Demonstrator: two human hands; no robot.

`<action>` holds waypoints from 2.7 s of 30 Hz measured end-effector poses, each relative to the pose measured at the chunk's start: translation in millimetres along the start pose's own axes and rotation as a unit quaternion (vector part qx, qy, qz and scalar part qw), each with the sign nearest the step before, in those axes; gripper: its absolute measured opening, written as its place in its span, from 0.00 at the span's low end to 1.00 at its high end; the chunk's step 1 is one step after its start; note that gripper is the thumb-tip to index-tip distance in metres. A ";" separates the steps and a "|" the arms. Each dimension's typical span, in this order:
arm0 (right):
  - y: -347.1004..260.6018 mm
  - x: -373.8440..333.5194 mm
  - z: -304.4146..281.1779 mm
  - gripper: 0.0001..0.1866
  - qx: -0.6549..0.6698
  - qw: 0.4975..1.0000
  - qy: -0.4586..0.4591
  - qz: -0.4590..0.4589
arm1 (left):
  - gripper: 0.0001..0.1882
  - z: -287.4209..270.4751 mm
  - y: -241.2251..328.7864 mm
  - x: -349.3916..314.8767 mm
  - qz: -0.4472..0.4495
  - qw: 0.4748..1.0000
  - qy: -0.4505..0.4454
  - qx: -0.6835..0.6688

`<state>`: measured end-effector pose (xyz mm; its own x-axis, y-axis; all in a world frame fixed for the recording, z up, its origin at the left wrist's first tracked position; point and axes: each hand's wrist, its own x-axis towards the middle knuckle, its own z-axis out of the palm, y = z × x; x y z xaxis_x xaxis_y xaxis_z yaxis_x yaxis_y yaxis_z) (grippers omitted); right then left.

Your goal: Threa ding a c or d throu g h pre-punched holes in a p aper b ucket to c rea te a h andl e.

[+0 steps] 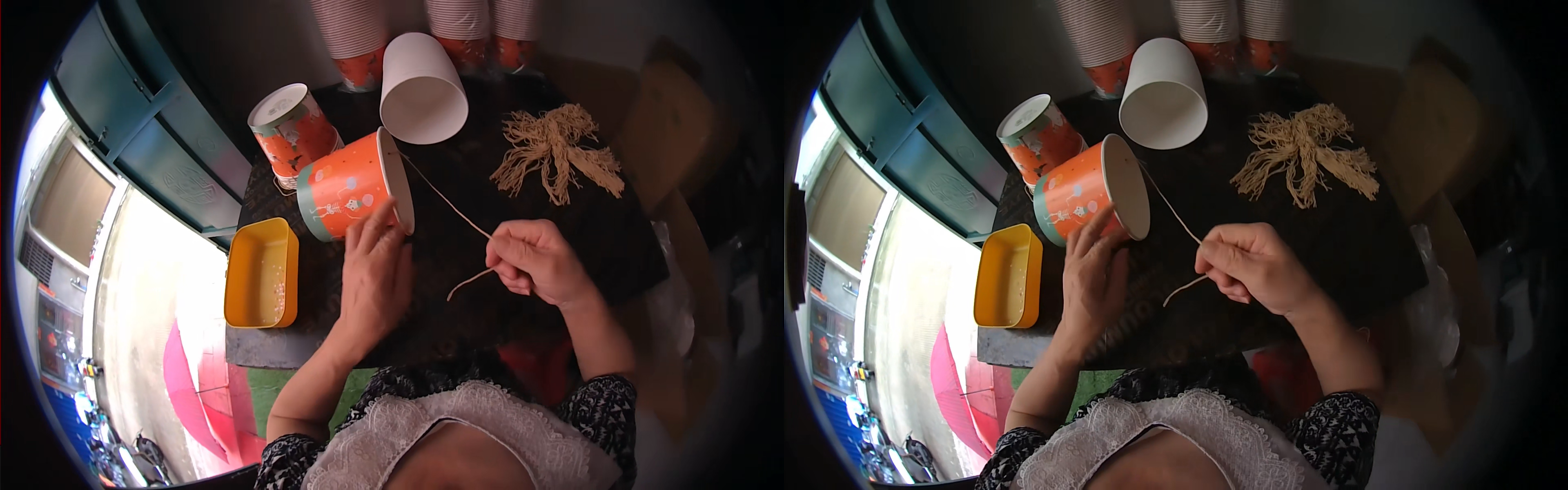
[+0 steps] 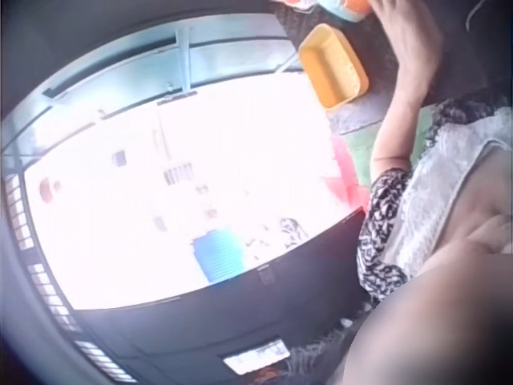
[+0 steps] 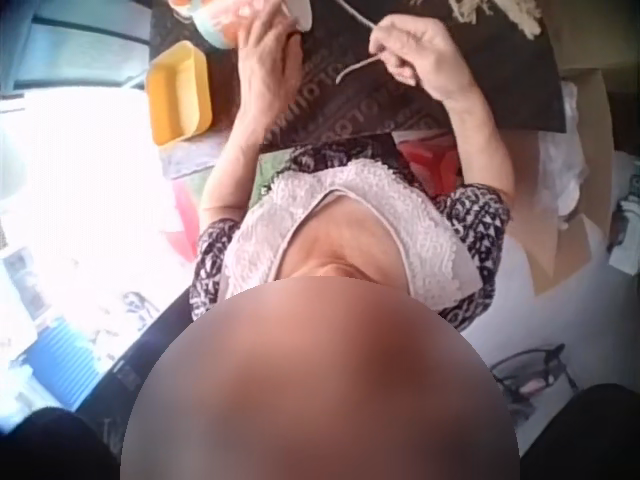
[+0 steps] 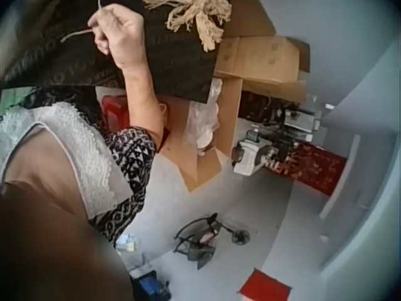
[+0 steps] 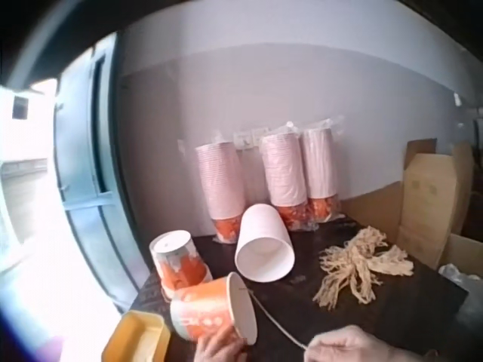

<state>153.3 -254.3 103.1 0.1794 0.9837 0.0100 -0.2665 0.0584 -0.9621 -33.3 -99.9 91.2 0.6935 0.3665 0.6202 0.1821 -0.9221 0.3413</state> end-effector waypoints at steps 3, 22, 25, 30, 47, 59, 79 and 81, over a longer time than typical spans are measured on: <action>13.1 5.7 9.9 0.14 0.118 0.993 0.014 -0.019 | 0.13 8.3 15.3 -13.2 -0.109 0.950 -0.038 -0.289; 46.1 13.4 36.6 0.19 -0.459 0.801 0.220 -0.317 | 0.06 7.3 10.8 -36.7 -0.255 0.893 -0.168 -0.330; 39.2 0.2 52.1 0.22 -0.393 0.881 0.084 -0.251 | 0.06 -8.2 18.9 -25.1 -0.194 0.927 -0.200 -0.251; 53.4 7.9 50.1 0.12 -0.379 0.876 0.052 -0.294 | 0.05 -22.6 27.8 -19.8 -0.130 0.946 -0.163 -0.249; 44.0 7.2 44.7 0.02 -0.319 0.905 0.104 -0.260 | 0.12 -62.9 3.0 -13.8 0.050 0.996 -0.079 -0.007; 31.3 7.8 -2.0 0.04 -0.173 0.927 0.250 -0.218 | 0.06 -78.6 4.1 25.9 0.246 0.907 -0.302 0.160; 12.1 3.0 6.4 0.04 -0.219 0.872 0.271 -0.343 | 0.10 -104.6 -56.0 -20.3 0.066 0.985 -0.156 -0.030; 14.3 2.7 25.7 0.03 -0.344 0.837 0.225 -0.362 | 0.11 -102.2 -60.5 -24.2 0.055 0.986 -0.155 -0.020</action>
<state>125.6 -246.5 96.3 0.4371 0.5610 0.7030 0.6468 0.3470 -0.6791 -132.4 -40.3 127.8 0.8885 0.2036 0.4112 0.0707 -0.9462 0.3159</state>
